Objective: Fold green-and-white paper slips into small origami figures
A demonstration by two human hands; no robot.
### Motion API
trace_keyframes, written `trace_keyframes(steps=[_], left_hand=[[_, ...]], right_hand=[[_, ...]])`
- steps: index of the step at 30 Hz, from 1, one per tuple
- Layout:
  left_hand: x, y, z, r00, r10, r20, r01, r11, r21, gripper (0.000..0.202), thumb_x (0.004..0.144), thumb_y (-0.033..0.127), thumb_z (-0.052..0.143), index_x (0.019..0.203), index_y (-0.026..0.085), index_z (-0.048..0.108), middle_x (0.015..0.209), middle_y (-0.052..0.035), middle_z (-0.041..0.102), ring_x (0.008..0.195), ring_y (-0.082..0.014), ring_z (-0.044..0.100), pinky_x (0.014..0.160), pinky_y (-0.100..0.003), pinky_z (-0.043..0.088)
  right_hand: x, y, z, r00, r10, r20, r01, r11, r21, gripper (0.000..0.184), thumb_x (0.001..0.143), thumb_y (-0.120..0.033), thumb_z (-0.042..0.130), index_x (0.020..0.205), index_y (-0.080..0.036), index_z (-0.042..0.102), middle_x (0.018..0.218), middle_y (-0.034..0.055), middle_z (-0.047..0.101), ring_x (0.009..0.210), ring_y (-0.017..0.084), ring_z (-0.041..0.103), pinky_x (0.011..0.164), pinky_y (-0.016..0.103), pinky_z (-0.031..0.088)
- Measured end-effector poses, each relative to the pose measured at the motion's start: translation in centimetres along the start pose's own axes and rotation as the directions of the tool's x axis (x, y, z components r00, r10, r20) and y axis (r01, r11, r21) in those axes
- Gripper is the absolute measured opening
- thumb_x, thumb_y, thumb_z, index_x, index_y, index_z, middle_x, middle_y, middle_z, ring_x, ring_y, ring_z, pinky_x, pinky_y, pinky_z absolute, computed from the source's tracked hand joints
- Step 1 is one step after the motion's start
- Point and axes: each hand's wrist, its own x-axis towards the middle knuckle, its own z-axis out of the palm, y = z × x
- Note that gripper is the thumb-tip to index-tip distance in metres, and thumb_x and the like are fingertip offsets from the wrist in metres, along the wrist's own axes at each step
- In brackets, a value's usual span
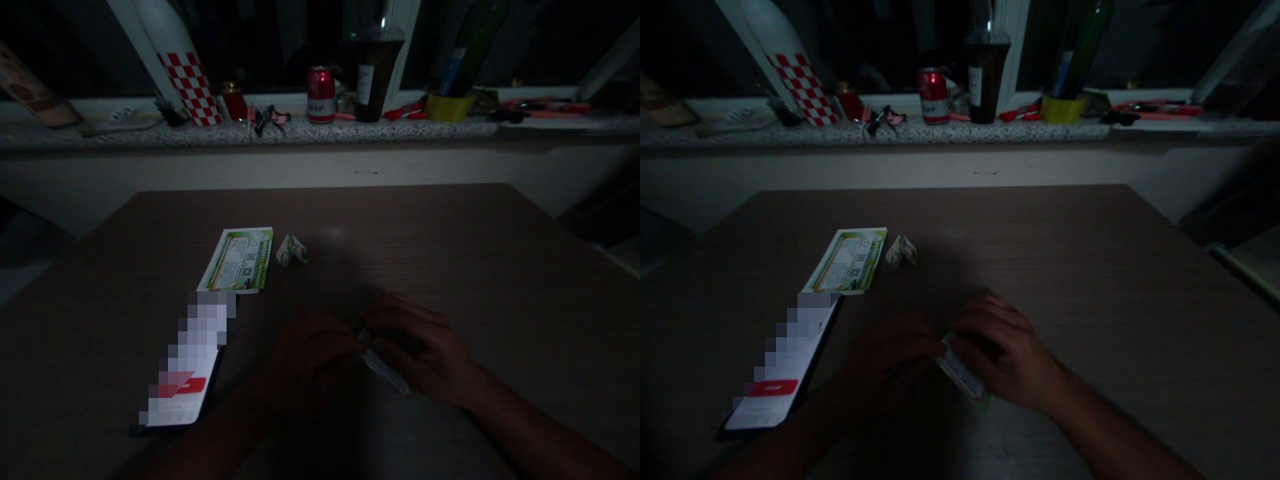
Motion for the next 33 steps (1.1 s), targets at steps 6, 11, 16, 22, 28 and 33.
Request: trace_keyframes(steps=[6,11,16,22,28,33], left_hand=[[0.1,-0.3,-0.1,0.999,-0.051,-0.011,0.052,0.986,0.159,0.009,0.086,0.013,0.06,0.09,0.016,0.067,0.086,-0.005,0.067,0.079,-0.0141,0.063,0.069,-0.025,0.05],[0.1,0.1,0.3,0.999,-0.037,0.021,0.032,0.976,0.215,0.008,0.083,0.012,0.06,0.087,0.017,0.065,0.082,-0.0041,0.069,0.075,-0.0157,0.062,0.068,-0.028,0.05],[0.1,0.3,0.7,0.999,-0.019,0.039,0.012,0.983,0.182,0.007,0.081,0.011,0.062,0.085,0.017,0.062,0.079,-0.0028,0.069,0.073,-0.0158,0.062,0.07,-0.03,0.049],[-0.1,0.1,1.2,0.997,0.043,0.061,-0.052,0.986,0.159,0.007,0.082,0.009,0.058,0.081,0.016,0.06,0.076,-0.0017,0.067,0.071,-0.0144,0.058,0.069,-0.029,0.046],[-0.2,-0.1,1.2,0.996,0.061,0.061,-0.065,0.996,0.064,0.01,0.083,0.008,0.055,0.078,0.017,0.058,0.074,-0.0023,0.064,0.07,-0.0141,0.056,0.069,-0.029,0.046],[0.0,0.1,0.8,0.997,0.069,0.047,-0.069,0.998,0.005,0.009,0.083,0.007,0.055,0.082,0.016,0.058,0.075,-0.0039,0.064,0.071,-0.0143,0.057,0.069,-0.029,0.047]], right_hand=[[0.2,-0.5,-1.8,0.991,-0.108,-0.081,0.098,0.989,-0.113,0.016,0.079,-0.009,0.063,0.093,-0.016,0.065,0.084,0.0072,0.065,0.077,0.02,0.062,0.067,0.037,0.05],[0.1,-0.6,-0.7,0.983,-0.182,-0.028,0.173,0.964,-0.2,0.013,0.074,-0.011,0.066,0.085,-0.018,0.062,0.074,0.0034,0.063,0.068,0.018,0.058,0.064,0.037,0.046],[0.0,-0.4,0.3,0.982,-0.186,0.003,0.182,0.959,-0.218,0.016,0.072,-0.006,0.064,0.082,-0.017,0.059,0.073,0.0026,0.062,0.068,0.016,0.056,0.065,0.035,0.044],[-0.3,-0.2,0.8,0.984,-0.172,0.034,0.175,0.956,-0.236,0.016,0.07,-0.01,0.064,0.081,-0.018,0.057,0.071,0.0017,0.061,0.067,0.017,0.053,0.064,0.034,0.042],[-0.3,-0.4,1.2,0.981,-0.194,0.026,0.194,0.944,-0.268,0.013,0.07,-0.011,0.063,0.076,-0.019,0.055,0.067,0.0002,0.059,0.063,0.015,0.05,0.06,0.032,0.039],[-0.2,-0.4,0.9,0.979,-0.204,-0.003,0.196,0.942,-0.273,0.013,0.07,-0.011,0.063,0.075,-0.02,0.054,0.066,-0.0004,0.057,0.062,0.015,0.05,0.059,0.032,0.038]])
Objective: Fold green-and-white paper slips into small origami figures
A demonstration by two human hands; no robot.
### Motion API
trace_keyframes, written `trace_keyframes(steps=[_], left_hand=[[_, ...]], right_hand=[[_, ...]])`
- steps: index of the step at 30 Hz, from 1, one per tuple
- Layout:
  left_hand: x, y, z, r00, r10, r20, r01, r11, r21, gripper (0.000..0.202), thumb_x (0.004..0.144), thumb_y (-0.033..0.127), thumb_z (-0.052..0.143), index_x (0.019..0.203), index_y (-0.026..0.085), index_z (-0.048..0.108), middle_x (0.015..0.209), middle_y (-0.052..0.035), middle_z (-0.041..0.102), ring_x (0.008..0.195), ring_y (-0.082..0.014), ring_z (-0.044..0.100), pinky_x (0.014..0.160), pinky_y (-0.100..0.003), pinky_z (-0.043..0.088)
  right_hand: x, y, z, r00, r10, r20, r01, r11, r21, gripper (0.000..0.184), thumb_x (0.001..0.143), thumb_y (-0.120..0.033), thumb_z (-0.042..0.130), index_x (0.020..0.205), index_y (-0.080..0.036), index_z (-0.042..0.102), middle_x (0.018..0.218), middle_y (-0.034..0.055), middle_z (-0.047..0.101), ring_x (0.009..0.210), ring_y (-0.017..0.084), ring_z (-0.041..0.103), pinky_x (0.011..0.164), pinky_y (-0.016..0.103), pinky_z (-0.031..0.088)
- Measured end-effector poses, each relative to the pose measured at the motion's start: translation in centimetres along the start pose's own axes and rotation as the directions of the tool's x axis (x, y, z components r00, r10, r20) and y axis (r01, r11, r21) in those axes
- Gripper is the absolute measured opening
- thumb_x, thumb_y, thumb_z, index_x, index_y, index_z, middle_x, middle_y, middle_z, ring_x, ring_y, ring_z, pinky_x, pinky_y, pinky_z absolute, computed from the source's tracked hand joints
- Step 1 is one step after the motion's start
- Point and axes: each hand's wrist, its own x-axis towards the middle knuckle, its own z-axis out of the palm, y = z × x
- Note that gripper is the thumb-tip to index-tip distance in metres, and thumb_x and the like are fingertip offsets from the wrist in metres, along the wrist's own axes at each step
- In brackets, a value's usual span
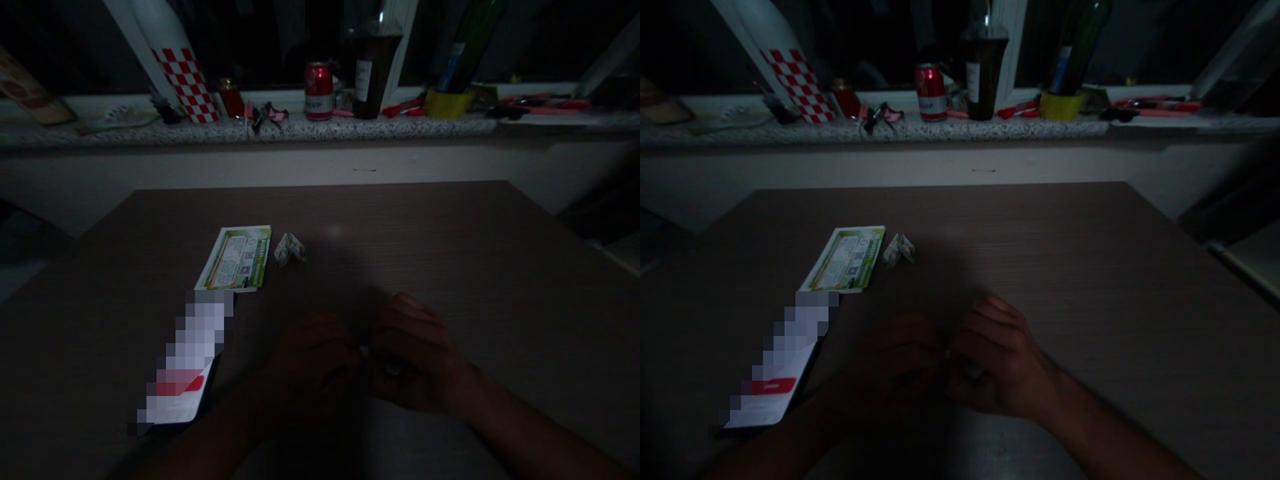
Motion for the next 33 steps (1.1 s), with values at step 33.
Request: trace_keyframes(steps=[33], left_hand=[[-0.1,0.5,-0.8,0.955,-0.179,-0.235,0.2,0.978,0.068,0.011,0.078,0.008,0.06,0.081,0.018,0.055,0.078,-0.0005,0.064,0.068,-0.0112,0.062,0.06,-0.022,0.048]], right_hand=[[0.4,0.1,-1.5,0.987,0.118,-0.113,-0.112,0.992,0.062,0.02,0.074,-0.008,0.062,0.092,-0.017,0.063,0.071,0.0048,0.066,0.062,0.018,0.059,0.058,0.034,0.049]])
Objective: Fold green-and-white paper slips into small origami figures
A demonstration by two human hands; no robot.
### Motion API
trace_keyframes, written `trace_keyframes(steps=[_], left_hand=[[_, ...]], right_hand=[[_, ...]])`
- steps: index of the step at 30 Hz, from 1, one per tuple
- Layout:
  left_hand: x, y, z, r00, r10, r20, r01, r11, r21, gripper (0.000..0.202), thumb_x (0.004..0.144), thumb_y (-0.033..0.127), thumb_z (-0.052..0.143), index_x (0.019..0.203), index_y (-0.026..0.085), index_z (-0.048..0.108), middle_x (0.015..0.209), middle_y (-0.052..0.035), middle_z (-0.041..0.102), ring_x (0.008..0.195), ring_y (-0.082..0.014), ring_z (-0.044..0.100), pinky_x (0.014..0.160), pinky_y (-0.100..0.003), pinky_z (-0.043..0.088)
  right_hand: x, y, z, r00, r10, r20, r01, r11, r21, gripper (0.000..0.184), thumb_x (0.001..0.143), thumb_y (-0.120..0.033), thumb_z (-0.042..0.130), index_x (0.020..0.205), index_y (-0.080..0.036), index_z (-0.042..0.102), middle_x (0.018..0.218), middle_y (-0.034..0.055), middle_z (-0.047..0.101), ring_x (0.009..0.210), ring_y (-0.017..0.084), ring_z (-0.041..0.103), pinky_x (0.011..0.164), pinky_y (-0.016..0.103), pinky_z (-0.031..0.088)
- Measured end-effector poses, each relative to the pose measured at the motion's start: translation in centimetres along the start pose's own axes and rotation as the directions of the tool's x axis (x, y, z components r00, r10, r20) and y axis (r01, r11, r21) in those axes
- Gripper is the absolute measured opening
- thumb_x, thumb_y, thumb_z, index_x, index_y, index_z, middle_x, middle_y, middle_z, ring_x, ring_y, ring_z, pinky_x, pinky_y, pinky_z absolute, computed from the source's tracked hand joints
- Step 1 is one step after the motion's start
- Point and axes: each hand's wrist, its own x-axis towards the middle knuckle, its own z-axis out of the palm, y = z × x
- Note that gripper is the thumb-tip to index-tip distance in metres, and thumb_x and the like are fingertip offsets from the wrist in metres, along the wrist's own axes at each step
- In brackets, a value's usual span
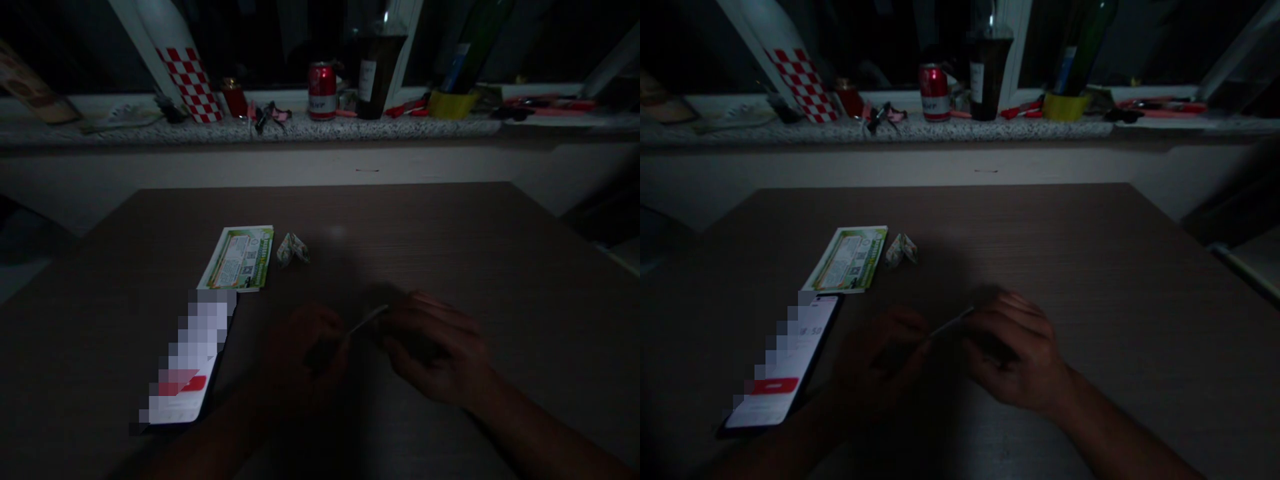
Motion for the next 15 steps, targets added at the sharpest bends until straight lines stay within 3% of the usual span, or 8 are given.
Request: trace_keyframes(steps=[7,12,15], left_hand=[[-0.2,0.5,1.0,0.995,0.046,0.085,-0.039,0.996,-0.086,0.021,0.078,0.009,0.062,0.097,0.017,0.057,0.094,-0.0053,0.065,0.083,-0.0137,0.063,0.072,-0.024,0.052],[-0.6,0.3,1.2,0.987,-0.014,0.16,0.02,0.999,-0.037,0.029,0.081,0.01,0.06,0.109,0.017,0.055,0.103,-0.0068,0.064,0.094,-0.0164,0.062,0.082,-0.028,0.052],[-0.6,0.3,1.1,0.995,-0.019,0.095,0.014,0.998,0.06,0.024,0.082,0.01,0.06,0.105,0.017,0.056,0.096,-0.0058,0.063,0.089,-0.0164,0.06,0.079,-0.029,0.05]], right_hand=[[-0.3,-0.3,1.4,0.999,-0.015,0.047,0.01,0.995,0.095,0.033,0.076,-0.015,0.066,0.109,-0.011,0.063,0.09,0.0121,0.072,0.078,0.023,0.066,0.07,0.04,0.052],[-0.6,0.3,1.4,0.998,0.02,0.065,-0.026,0.994,0.105,0.029,0.081,-0.005,0.061,0.108,-0.014,0.064,0.089,0.0084,0.073,0.077,0.019,0.066,0.07,0.037,0.051],[-0.8,0.6,1.4,0.997,0.028,0.068,-0.034,0.996,0.083,0.027,0.083,-0.003,0.06,0.107,-0.014,0.064,0.085,0.0071,0.072,0.073,0.017,0.065,0.068,0.035,0.05]])
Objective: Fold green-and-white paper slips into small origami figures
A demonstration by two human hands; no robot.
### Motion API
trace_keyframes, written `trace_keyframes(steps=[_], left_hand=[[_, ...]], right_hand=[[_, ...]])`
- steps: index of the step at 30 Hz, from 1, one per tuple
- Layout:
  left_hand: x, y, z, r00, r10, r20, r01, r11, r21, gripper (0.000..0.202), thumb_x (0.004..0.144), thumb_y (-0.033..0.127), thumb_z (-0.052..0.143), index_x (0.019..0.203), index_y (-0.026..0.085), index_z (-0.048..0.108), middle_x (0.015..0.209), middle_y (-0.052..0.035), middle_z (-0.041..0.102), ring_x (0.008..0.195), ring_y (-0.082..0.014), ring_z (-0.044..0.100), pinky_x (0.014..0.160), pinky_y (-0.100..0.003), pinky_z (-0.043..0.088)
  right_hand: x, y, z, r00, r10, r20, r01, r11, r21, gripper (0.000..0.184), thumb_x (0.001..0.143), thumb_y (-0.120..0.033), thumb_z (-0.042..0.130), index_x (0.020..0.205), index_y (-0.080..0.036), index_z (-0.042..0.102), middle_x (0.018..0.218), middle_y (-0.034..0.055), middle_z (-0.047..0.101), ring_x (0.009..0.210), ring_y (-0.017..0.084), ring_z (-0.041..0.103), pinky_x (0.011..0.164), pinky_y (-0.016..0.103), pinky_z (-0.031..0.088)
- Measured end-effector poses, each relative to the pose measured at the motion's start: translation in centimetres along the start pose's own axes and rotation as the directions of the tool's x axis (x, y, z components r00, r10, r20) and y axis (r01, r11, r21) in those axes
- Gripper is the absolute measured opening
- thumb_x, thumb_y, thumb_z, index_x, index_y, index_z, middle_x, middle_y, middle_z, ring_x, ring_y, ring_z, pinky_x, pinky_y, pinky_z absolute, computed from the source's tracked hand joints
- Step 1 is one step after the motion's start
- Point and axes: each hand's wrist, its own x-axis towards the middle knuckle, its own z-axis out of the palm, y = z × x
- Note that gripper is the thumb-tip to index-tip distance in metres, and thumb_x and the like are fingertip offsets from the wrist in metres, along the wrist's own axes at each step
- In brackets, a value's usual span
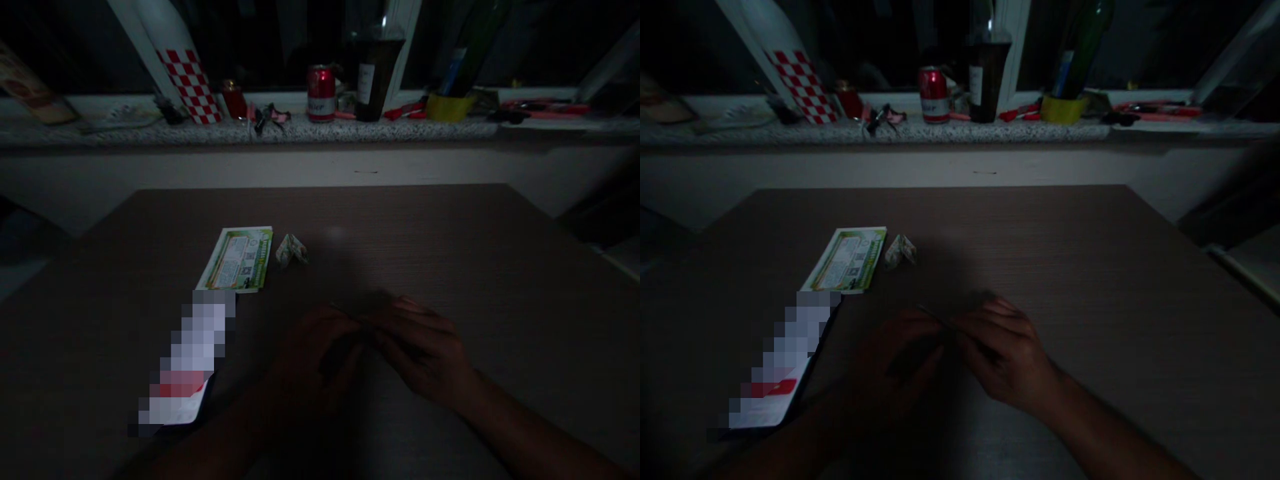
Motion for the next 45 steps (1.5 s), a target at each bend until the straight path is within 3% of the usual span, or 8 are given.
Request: trace_keyframes(steps=[3,6,11,22,27,32,41,45], left_hand=[[0.3,0.1,-0.3,0.989,0.043,-0.138,-0.014,0.978,0.208,0.02,0.08,0.013,0.063,0.099,0.016,0.059,0.09,-0.006,0.058,0.083,-0.0185,0.055,0.075,-0.034,0.047],[0.5,0.1,-0.6,0.99,0.059,-0.125,-0.016,0.948,0.319,0.019,0.081,0.017,0.065,0.099,0.016,0.061,0.095,-0.0085,0.057,0.088,-0.0219,0.053,0.077,-0.039,0.043],[0.8,-0.1,-0.7,0.997,0.063,-0.048,-0.05,0.972,0.228,0.006,0.083,0.012,0.062,0.084,0.018,0.063,0.085,-0.0035,0.062,0.08,-0.0172,0.054,0.075,-0.035,0.041],[0.9,-0.3,-0.6,0.994,0.106,-0.031,-0.1,0.984,0.15,0.006,0.081,0.011,0.062,0.079,0.016,0.064,0.075,-0.0032,0.064,0.073,-0.0156,0.054,0.069,-0.033,0.04],[1.0,-0.3,-0.6,0.993,0.119,0.014,-0.12,0.982,0.144,0.006,0.082,0.011,0.061,0.082,0.017,0.063,0.078,-0.0022,0.064,0.073,-0.0155,0.054,0.07,-0.033,0.04],[0.8,-0.1,-0.4,0.991,0.125,0.039,-0.129,0.985,0.111,0.006,0.081,0.011,0.061,0.084,0.017,0.06,0.08,-0.0026,0.063,0.076,-0.0159,0.053,0.073,-0.034,0.039],[0.9,0.3,-0.2,0.988,0.138,0.073,-0.144,0.986,0.081,0.009,0.075,0.009,0.06,0.073,0.016,0.055,0.081,-0.0051,0.062,0.077,-0.0175,0.053,0.075,-0.036,0.04],[0.9,0.5,-0.2,0.989,0.113,0.096,-0.123,0.987,0.105,0.008,0.075,0.011,0.06,0.072,0.016,0.054,0.084,-0.0059,0.063,0.08,-0.0185,0.054,0.077,-0.038,0.04]], right_hand=[[-0.3,0.3,0.0,1.0,-0.001,-0.005,0.001,0.999,-0.042,0.023,0.083,-0.005,0.063,0.104,-0.013,0.065,0.077,0.0054,0.071,0.065,0.016,0.062,0.064,0.033,0.048],[-0.4,0.4,0.0,1.0,-0.018,-0.004,0.018,0.998,-0.061,0.011,0.083,-0.01,0.067,0.094,-0.015,0.067,0.069,0.0032,0.069,0.059,0.014,0.061,0.062,0.032,0.047],[-0.2,0.3,-0.3,1.0,-0.008,-0.001,0.008,0.998,-0.065,0.012,0.08,-0.011,0.07,0.091,-0.015,0.066,0.072,0.0044,0.07,0.062,0.015,0.063,0.063,0.033,0.048],[-0.1,-0.1,-0.5,0.999,-0.026,0.021,0.027,0.999,-0.02,0.02,0.074,-0.005,0.066,0.091,-0.015,0.062,0.075,0.0061,0.069,0.065,0.018,0.063,0.065,0.037,0.048],[-0.1,0.0,-0.4,1.0,-0.029,0.012,0.029,0.999,-0.02,0.016,0.075,-0.006,0.065,0.088,-0.015,0.061,0.072,0.0048,0.068,0.062,0.016,0.061,0.063,0.035,0.047],[0.0,-0.2,-0.2,0.993,-0.112,0.024,0.113,0.993,-0.04,0.016,0.075,-0.005,0.064,0.086,-0.016,0.061,0.073,0.0039,0.068,0.063,0.016,0.061,0.063,0.034,0.046],[-0.6,-0.6,0.0,0.98,-0.149,0.13,0.165,0.979,-0.12,0.011,0.075,-0.008,0.065,0.083,-0.015,0.061,0.068,0.0024,0.064,0.061,0.015,0.055,0.06,0.034,0.042],[-0.4,-0.7,0.1,0.976,-0.194,0.102,0.206,0.971,-0.125,0.011,0.075,-0.009,0.065,0.08,-0.016,0.059,0.065,0.0025,0.062,0.059,0.015,0.054,0.056,0.033,0.043]])
